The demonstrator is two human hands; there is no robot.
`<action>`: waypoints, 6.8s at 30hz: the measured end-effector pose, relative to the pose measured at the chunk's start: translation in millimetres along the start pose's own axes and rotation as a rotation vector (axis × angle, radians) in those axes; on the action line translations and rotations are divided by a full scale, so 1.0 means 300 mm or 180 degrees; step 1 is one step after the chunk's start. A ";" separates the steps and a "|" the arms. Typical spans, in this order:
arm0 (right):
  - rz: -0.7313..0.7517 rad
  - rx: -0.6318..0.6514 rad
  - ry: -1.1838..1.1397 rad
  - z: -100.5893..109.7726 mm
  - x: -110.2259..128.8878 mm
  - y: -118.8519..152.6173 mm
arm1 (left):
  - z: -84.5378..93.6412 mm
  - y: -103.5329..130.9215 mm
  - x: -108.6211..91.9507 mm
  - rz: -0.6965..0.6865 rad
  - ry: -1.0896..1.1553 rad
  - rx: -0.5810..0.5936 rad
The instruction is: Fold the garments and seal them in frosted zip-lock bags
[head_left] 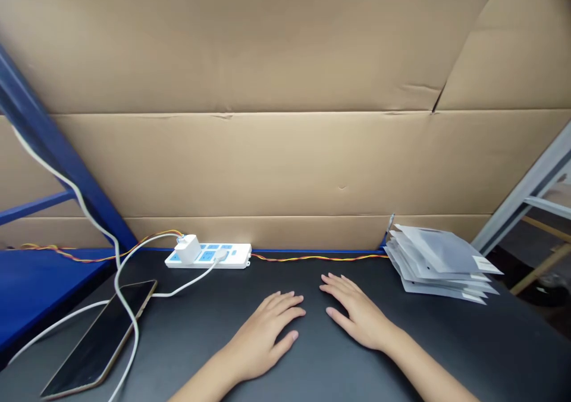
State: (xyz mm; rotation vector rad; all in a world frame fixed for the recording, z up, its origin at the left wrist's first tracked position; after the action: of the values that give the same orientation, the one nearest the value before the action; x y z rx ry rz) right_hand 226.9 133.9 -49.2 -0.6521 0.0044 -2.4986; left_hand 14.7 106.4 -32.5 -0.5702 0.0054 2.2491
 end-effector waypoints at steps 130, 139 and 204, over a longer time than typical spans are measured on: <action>-0.0714 -0.3078 0.1706 0.484 -0.178 0.271 | -0.011 0.018 0.011 0.0227 0.0838 0.0007; 0.1522 -0.1623 0.0894 -0.003 0.424 0.111 | -0.057 -0.006 0.010 0.0919 0.3094 -0.0386; -0.0286 0.0481 -0.2725 -0.001 0.181 0.056 | 0.058 0.015 0.122 0.0679 0.1122 -0.0928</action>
State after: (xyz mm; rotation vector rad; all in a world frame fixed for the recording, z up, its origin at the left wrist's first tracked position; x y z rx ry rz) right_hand 195.7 91.6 -27.3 -1.6120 -0.5274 -2.0770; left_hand -16.7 132.5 -32.3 -1.1662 -0.0885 2.3396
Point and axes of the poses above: each hand's wrist, its own y-axis away from the middle knuckle, its own z-axis out of the back of the hand, x = y × z, the point moved 6 cm from there along -y, towards the middle knuckle, and after that the axes turned 2 degrees about -z, right-handed, at the moved point
